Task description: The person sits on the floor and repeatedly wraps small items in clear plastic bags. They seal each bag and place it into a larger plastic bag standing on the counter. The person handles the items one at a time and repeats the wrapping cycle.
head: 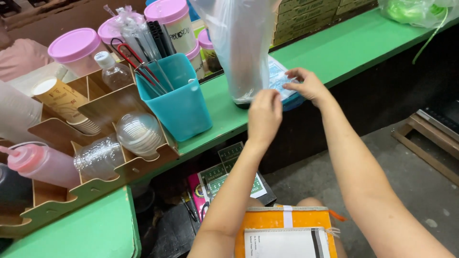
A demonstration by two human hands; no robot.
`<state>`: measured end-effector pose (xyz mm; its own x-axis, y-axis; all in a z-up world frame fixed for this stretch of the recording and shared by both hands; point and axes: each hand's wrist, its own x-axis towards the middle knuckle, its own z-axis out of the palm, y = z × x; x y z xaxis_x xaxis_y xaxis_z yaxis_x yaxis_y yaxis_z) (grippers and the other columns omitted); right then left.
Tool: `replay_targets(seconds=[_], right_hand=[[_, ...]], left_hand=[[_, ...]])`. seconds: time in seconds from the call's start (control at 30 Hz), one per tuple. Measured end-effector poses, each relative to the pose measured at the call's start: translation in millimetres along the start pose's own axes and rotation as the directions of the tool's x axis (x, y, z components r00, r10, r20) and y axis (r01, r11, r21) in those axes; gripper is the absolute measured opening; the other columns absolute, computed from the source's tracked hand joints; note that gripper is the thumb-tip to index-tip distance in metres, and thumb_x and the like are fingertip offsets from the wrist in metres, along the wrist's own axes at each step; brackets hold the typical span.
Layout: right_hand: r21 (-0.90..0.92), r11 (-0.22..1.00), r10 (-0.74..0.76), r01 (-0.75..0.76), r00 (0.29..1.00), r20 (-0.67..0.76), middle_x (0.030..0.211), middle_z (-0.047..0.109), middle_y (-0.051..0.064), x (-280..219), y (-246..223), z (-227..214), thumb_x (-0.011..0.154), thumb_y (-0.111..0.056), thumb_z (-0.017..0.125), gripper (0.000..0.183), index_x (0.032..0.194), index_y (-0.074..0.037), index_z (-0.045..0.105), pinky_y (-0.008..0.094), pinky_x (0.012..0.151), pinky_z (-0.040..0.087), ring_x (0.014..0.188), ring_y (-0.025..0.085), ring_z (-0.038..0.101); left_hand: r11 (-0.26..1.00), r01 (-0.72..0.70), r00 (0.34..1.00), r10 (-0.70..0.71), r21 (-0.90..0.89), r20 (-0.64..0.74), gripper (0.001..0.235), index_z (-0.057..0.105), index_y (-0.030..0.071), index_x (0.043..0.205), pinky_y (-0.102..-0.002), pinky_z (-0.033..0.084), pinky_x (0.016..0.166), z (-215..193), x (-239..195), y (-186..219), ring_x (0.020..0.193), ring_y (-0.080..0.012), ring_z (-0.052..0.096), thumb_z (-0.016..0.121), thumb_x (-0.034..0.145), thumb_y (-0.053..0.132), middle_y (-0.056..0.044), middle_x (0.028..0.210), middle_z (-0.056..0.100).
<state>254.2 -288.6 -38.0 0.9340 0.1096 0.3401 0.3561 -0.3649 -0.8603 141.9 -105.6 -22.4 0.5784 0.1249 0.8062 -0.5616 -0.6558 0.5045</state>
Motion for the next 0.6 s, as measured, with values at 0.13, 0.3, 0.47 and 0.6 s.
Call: replay_targets(seconds=[0.13, 0.3, 0.47, 0.6], right_hand=[[0.108, 0.993, 0.052, -0.049, 0.998, -0.032, 0.112, 0.071, 0.005, 10, 49, 13, 0.091, -0.025, 0.078, 0.032, 0.120, -0.013, 0.074, 0.032, 0.093, 0.049, 0.102, 0.013, 0.060], [0.179, 0.981, 0.090, -0.077, 0.994, -0.065, 0.109, 0.074, 0.003, 12, 53, 13, 0.096, -0.022, 0.071, 0.022, 0.116, -0.016, 0.075, 0.031, 0.094, 0.048, 0.102, 0.011, 0.062], [0.216, 0.970, 0.120, -0.110, 0.992, -0.032, 0.107, 0.074, 0.002, 9, 54, 10, 0.095, -0.025, 0.071, 0.023, 0.117, -0.018, 0.076, 0.031, 0.094, 0.049, 0.102, 0.011, 0.063], [0.224, 0.971, 0.099, -0.088, 0.994, -0.038, 0.104, 0.075, 0.001, 15, 70, 10, 0.094, -0.024, 0.071, 0.021, 0.115, -0.019, 0.077, 0.029, 0.091, 0.049, 0.099, 0.011, 0.063]], left_hand=[[0.988, -0.071, 0.956, 0.029, 0.134, 0.292, 0.008, 0.070, 0.013, 0.097, -0.040, 0.062, 0.073, 77, -11, -41, 0.084, -0.0300, 0.073, 0.062, 0.096, 0.013, -0.004, 0.095, 0.069], [0.943, -0.094, 0.934, -0.027, 0.320, 0.355, 0.006, 0.071, 0.010, 0.083, -0.042, 0.064, 0.058, 125, 1, -75, 0.071, -0.0345, 0.075, 0.070, 0.086, 0.015, -0.005, 0.085, 0.068], [0.914, -0.017, 0.902, -0.160, 0.404, 0.400, 0.021, 0.075, 0.016, 0.099, -0.048, 0.065, 0.073, 105, 16, -36, 0.088, -0.0339, 0.074, 0.076, 0.084, 0.031, -0.006, 0.094, 0.067], [0.899, -0.002, 0.898, -0.192, 0.438, 0.397, 0.017, 0.075, 0.018, 0.098, -0.049, 0.064, 0.078, 116, 16, -31, 0.093, -0.0326, 0.074, 0.075, 0.084, 0.030, -0.004, 0.097, 0.067]])
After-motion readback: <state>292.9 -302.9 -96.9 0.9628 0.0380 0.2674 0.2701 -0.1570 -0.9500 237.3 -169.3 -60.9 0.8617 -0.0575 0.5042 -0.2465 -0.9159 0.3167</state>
